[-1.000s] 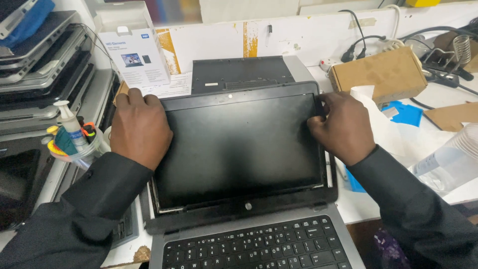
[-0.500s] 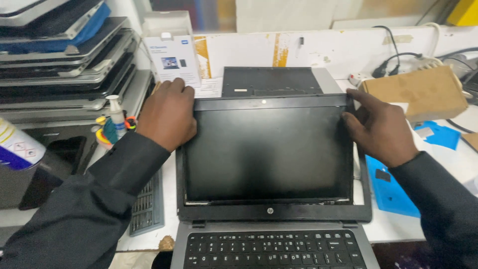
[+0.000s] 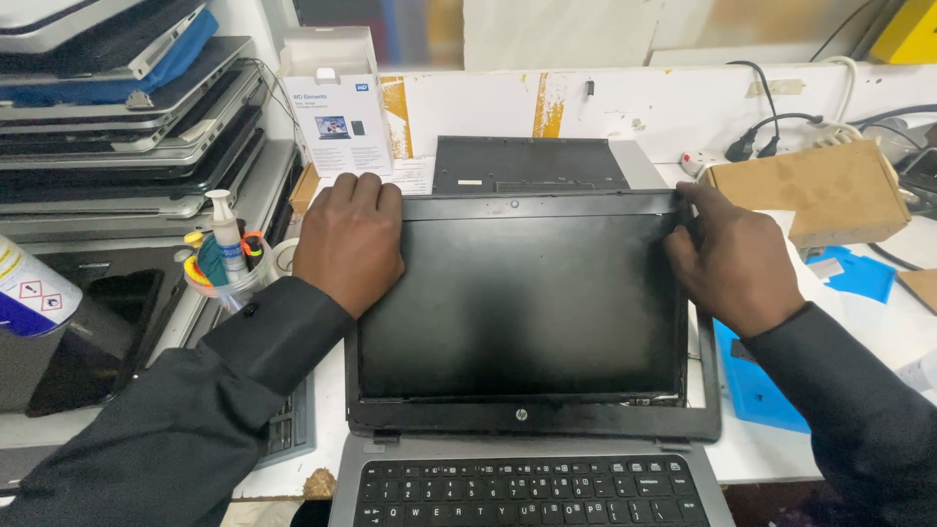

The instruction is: Attaching the plastic bezel to a laptop screen by aligning it and snapping it into place.

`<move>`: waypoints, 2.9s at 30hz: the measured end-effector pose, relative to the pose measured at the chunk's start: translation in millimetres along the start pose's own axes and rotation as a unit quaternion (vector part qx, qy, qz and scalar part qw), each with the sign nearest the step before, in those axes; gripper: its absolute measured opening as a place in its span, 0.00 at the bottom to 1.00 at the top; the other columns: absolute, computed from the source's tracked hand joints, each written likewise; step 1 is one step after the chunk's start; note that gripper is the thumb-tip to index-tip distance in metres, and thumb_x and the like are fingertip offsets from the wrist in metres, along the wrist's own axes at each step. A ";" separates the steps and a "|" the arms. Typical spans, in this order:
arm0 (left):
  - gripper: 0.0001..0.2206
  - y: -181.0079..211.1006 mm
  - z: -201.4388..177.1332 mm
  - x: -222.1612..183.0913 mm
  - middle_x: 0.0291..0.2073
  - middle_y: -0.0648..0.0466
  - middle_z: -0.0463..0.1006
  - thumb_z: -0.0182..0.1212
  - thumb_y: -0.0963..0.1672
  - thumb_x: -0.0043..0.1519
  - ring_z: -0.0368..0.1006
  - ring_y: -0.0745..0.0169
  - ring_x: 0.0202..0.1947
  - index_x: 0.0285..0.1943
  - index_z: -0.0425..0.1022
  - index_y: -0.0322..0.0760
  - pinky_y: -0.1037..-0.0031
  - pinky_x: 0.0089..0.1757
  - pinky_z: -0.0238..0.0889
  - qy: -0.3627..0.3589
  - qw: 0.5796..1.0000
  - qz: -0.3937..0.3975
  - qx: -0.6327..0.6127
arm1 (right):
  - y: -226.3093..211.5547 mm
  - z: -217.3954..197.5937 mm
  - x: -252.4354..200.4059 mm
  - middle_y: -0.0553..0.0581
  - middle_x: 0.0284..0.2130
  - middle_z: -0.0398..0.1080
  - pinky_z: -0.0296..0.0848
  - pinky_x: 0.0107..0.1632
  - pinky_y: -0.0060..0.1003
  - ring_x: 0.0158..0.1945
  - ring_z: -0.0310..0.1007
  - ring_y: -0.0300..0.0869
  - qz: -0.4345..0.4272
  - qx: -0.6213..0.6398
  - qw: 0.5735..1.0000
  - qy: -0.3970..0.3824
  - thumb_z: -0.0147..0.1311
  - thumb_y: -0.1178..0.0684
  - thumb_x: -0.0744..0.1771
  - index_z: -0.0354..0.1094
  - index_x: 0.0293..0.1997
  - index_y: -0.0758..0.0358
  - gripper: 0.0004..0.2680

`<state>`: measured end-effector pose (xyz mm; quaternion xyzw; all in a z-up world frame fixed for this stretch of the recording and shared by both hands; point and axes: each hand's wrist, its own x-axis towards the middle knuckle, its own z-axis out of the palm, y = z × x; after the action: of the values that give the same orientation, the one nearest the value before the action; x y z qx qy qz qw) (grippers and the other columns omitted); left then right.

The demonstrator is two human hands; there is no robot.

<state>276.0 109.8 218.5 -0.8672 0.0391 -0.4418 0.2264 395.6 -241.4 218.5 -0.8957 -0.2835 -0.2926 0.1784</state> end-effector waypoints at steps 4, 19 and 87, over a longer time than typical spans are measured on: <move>0.19 -0.1 -3.7 8.4 0.31 0.46 0.73 0.56 0.40 0.42 0.66 0.49 0.32 0.46 0.71 0.30 0.64 0.33 0.64 -0.046 0.998 0.040 -0.023 | 0.3 -2.5 -0.5 0.67 0.27 0.73 0.66 0.34 0.55 0.32 0.69 0.66 -0.008 0.012 1.000 -0.002 0.47 0.56 0.62 0.64 0.57 0.64 0.17; 0.11 32.7 17.7 44.8 0.29 0.49 0.70 0.51 0.37 0.50 0.68 0.52 0.29 0.42 0.71 0.32 0.66 0.24 0.64 -0.007 0.980 0.189 -0.060 | 12.1 -3.7 -2.3 0.66 0.26 0.73 0.67 0.37 0.51 0.33 0.71 0.63 -0.010 0.056 0.998 0.001 0.47 0.55 0.61 0.64 0.57 0.67 0.18; 0.11 57.5 40.1 81.2 0.30 0.51 0.65 0.51 0.47 0.61 0.61 0.58 0.32 0.35 0.68 0.34 0.71 0.24 0.59 0.077 0.953 0.272 -0.107 | 10.0 6.5 -0.1 0.64 0.30 0.73 0.67 0.35 0.48 0.32 0.71 0.58 -0.005 0.092 0.996 0.013 0.48 0.56 0.61 0.63 0.57 0.66 0.18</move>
<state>364.4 51.0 234.5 -0.8061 0.3379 -0.4223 0.2401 404.4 -246.1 211.9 -0.8702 -0.3111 -0.2782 0.2619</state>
